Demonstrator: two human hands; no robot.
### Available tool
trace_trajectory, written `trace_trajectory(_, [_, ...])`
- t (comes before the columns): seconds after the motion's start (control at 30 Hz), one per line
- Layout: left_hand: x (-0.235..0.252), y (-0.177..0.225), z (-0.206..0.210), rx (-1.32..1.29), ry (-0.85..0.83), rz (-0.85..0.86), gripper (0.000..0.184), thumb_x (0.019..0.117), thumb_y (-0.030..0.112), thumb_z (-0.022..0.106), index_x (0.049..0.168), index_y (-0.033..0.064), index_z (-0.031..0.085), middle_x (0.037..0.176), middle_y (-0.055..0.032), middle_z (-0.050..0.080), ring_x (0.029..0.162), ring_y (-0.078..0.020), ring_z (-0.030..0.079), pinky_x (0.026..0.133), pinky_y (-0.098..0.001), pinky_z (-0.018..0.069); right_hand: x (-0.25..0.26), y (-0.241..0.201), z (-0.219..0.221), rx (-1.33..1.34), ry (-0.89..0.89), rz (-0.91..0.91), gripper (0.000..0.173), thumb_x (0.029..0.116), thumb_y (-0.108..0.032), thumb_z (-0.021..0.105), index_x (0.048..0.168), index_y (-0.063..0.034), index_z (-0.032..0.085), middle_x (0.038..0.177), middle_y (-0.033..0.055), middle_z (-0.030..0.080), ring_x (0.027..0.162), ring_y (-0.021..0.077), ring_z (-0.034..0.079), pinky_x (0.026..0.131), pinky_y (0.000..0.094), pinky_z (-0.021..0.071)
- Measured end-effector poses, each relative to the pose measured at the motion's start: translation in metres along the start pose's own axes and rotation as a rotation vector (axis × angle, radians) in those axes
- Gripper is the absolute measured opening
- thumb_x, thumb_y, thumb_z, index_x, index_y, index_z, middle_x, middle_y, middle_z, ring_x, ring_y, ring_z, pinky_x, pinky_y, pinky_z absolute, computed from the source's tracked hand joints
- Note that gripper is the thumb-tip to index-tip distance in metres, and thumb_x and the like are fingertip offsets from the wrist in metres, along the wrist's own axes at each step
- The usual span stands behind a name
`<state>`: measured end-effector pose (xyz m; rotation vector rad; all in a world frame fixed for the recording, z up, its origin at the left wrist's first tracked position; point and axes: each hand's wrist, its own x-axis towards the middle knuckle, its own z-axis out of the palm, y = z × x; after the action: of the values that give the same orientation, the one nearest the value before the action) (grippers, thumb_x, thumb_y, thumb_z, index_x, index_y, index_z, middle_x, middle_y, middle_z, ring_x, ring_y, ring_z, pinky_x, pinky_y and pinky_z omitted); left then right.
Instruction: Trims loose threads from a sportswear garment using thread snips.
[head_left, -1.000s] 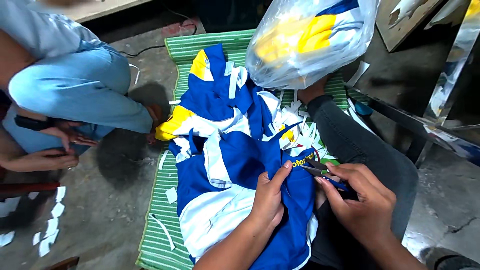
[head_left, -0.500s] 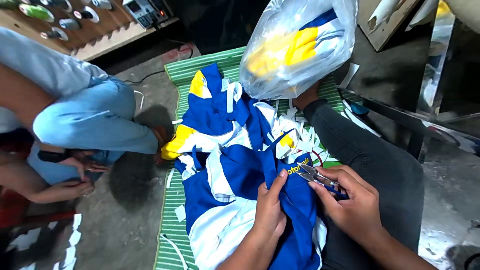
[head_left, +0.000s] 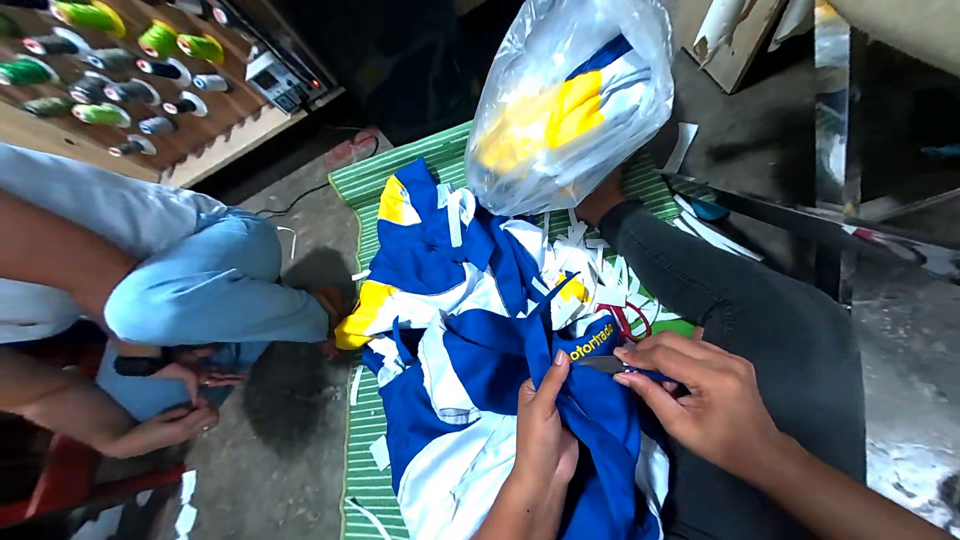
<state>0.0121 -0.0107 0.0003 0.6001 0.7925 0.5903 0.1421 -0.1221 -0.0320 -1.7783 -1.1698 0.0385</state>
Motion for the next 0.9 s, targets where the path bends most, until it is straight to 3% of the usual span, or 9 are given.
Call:
trace_trajectory(0.07, [0.000,0.001,0.000,-0.011,-0.010,0.002,0.025,0.1071,0.011,0.046,0.105,-0.0022,0.067,0.094,-0.0139,0.074,0.088,-0.0187,0.074,0.083,-0.0367,0.0619,0.002,0.001,-0.006,0.095,-0.054,0.040,0.028,0.0972,-0.039,0.066,0.108,-0.0155,0.079,0.100,-0.0013,0.074,0.084,0.0022,0.066,0.068,0.0199,0.0523])
trace_trajectory(0.43, [0.001,0.002,0.000,0.015,0.001,-0.004,0.023,0.1063,0.010,0.048,0.103,-0.0027,0.066,0.093,-0.0144,0.074,0.088,-0.0186,0.074,0.083,-0.0366,0.0614,0.017,0.001,-0.015,-0.146,-0.098,-0.110,0.031,0.1014,-0.038,0.058,0.105,-0.0171,0.080,0.099,0.0002,0.077,0.086,0.0148,0.071,0.071,0.0351,0.0541])
trace_trajectory(0.9, [0.001,0.003,-0.001,0.012,0.002,-0.028,0.021,0.1052,0.009,0.049,0.103,-0.0030,0.066,0.093,-0.0144,0.074,0.088,-0.0186,0.074,0.084,-0.0368,0.0612,0.026,0.006,-0.024,-0.180,-0.150,-0.156,0.033,0.1026,-0.038,0.055,0.102,-0.0161,0.080,0.095,0.0008,0.076,0.081,0.0155,0.070,0.066,0.0356,0.0532])
